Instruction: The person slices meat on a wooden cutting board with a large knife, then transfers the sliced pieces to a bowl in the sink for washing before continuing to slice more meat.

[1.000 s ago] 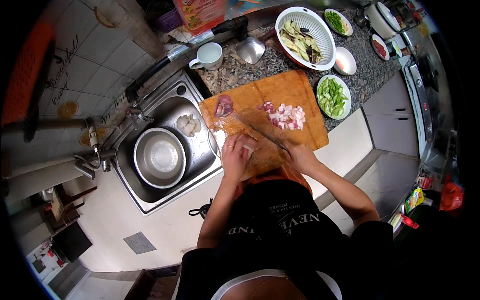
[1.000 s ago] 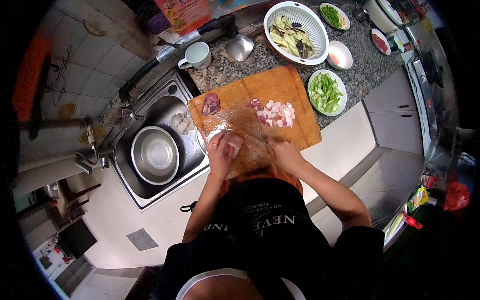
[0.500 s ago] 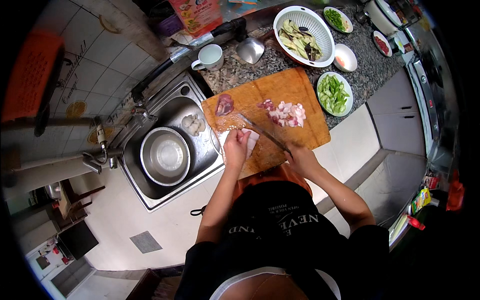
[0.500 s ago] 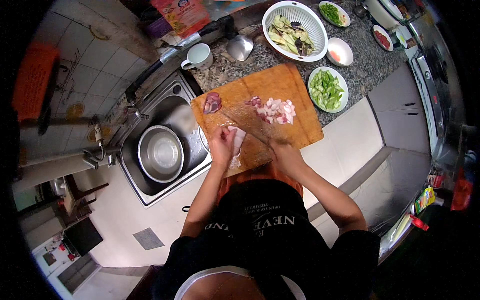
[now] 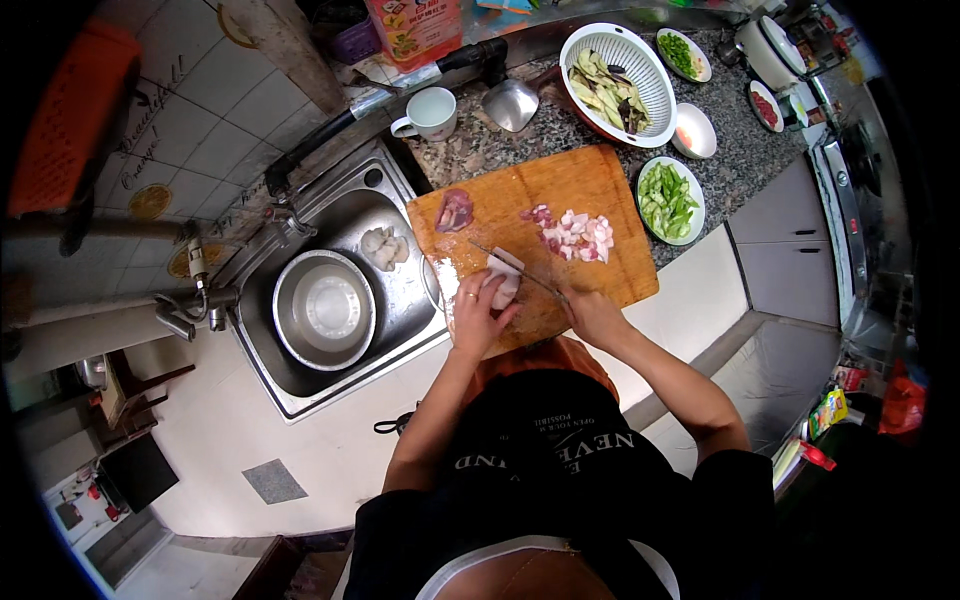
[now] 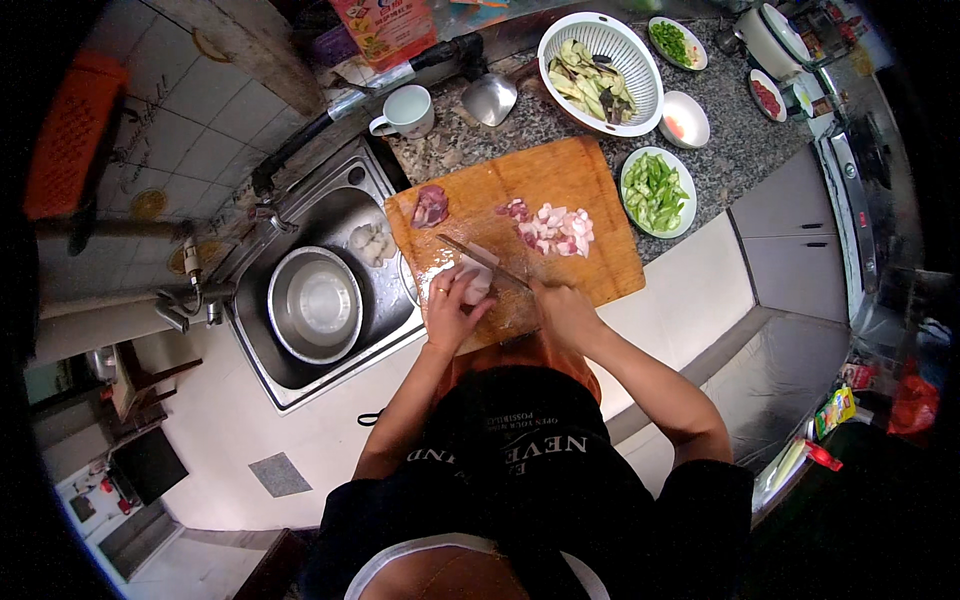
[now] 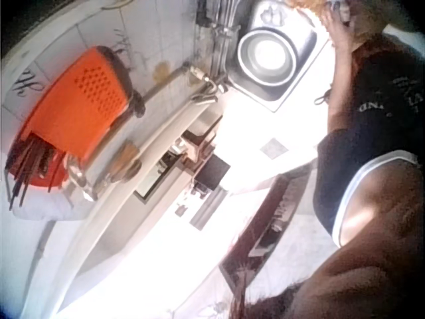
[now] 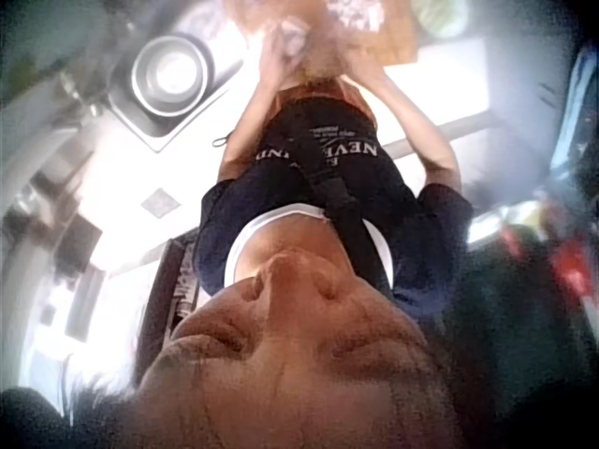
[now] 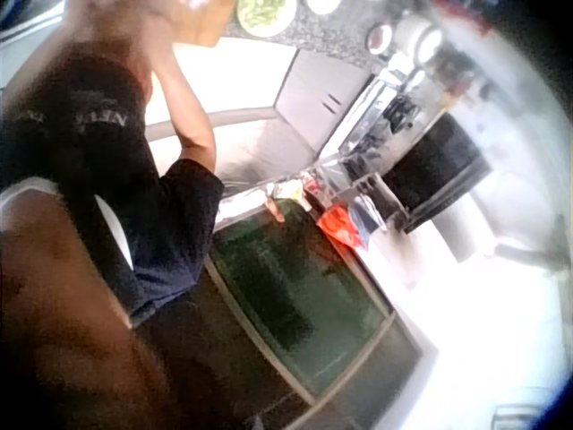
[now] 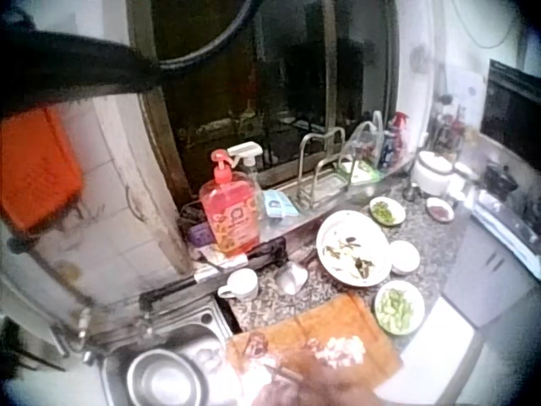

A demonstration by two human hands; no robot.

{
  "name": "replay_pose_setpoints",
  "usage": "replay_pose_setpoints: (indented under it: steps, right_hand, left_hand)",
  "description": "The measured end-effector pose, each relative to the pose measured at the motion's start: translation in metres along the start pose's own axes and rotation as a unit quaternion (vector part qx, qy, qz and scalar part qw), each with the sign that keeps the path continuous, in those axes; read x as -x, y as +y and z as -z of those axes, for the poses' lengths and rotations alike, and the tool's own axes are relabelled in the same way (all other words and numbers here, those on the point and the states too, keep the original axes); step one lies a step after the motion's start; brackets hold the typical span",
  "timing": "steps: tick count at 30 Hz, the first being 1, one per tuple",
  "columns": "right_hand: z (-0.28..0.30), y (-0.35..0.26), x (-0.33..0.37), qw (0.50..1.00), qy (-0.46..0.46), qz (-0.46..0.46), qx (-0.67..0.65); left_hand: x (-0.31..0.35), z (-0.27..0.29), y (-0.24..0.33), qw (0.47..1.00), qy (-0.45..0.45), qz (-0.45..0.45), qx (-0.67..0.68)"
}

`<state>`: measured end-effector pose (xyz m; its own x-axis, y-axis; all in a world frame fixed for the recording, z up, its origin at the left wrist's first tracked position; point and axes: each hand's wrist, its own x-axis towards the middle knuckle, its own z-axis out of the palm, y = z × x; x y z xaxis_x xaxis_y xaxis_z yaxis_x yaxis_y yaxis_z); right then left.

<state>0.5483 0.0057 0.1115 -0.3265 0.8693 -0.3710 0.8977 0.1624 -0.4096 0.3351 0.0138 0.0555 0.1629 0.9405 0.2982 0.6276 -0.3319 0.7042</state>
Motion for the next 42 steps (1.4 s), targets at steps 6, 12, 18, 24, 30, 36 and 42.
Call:
replay_pose_setpoints:
  steps: [6,12,18,24,30,36,42]
  right_hand:
    - [0.021,-0.003,0.002,1.000,-0.022,0.003,0.005]
    - [0.059,-0.020,0.008,0.990,-0.132,-0.027,0.051]
    - [0.049,-0.016,-0.016,0.990,-0.130,0.006,0.060]
    - [0.024,-0.012,-0.023,0.993,-0.107,-0.011,0.053]
    - [0.013,-0.024,-0.055,0.988,-0.122,0.015,0.092]
    - [0.034,-0.006,-0.014,0.991,-0.126,-0.007,0.055]
    - [0.011,-0.028,-0.053,0.994,-0.089,0.018,0.068]
  left_hand:
    - [0.001,-0.019,-0.016,0.999,-0.006,0.020,0.049]
    - [0.003,-0.022,-0.024,0.998,-0.014,0.038,0.043]
    - [-0.001,-0.026,-0.022,0.996,-0.014,0.051,0.074]
    - [-0.007,-0.016,-0.016,0.995,-0.022,0.078,0.057]
    - [-0.005,-0.026,-0.022,0.994,-0.023,0.074,0.072]
    - [-0.005,-0.019,-0.021,0.997,-0.012,0.067,0.040]
    - [-0.002,-0.027,-0.025,0.999,-0.036,0.029,0.029]
